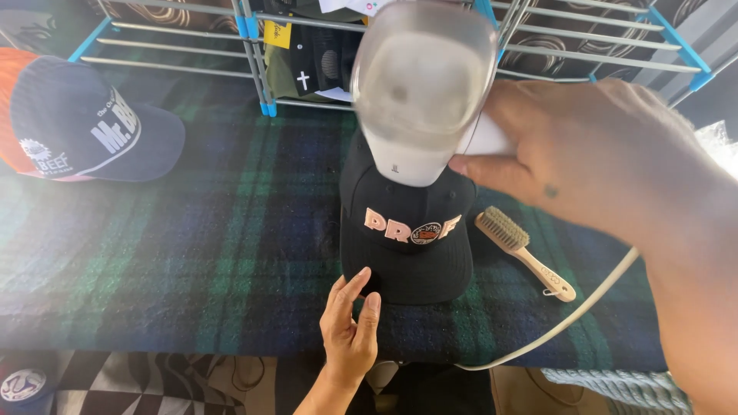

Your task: A person uses a handheld steamer and a brush to remove wrinkles and shape a black baseball cap on a workspace.

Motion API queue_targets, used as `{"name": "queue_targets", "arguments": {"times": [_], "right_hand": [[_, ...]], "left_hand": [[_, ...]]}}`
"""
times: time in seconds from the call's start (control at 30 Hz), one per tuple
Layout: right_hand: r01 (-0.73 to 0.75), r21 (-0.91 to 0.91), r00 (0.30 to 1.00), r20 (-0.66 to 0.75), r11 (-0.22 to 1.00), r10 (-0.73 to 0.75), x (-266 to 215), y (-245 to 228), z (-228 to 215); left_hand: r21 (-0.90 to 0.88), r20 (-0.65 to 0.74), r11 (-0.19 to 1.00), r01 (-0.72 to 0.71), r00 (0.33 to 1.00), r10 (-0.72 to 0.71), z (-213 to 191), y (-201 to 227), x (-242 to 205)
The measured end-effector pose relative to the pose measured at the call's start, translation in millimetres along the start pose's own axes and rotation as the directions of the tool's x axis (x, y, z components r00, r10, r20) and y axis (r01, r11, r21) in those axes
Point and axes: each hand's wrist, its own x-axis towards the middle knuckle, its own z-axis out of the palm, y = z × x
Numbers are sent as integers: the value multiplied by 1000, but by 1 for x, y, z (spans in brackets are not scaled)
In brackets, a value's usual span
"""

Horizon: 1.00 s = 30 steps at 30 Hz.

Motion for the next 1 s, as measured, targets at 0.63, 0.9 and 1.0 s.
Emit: {"name": "queue_targets", "arguments": {"times": [0.63,0.9,1.0], "right_hand": [[412,191,882,-328,891,-338,-63,-38,28],[-1,57,999,-42,998,3,-4,4,11],[-178,196,973,184,964,142,-15,-23,-4]], "left_hand": [[-40,-28,999,-29,999,27,1,0,0],[-138,-36,990,16,999,-21,0,0,-2],[-210,-31,977,44,998,-52,1,-4,-6]]}}
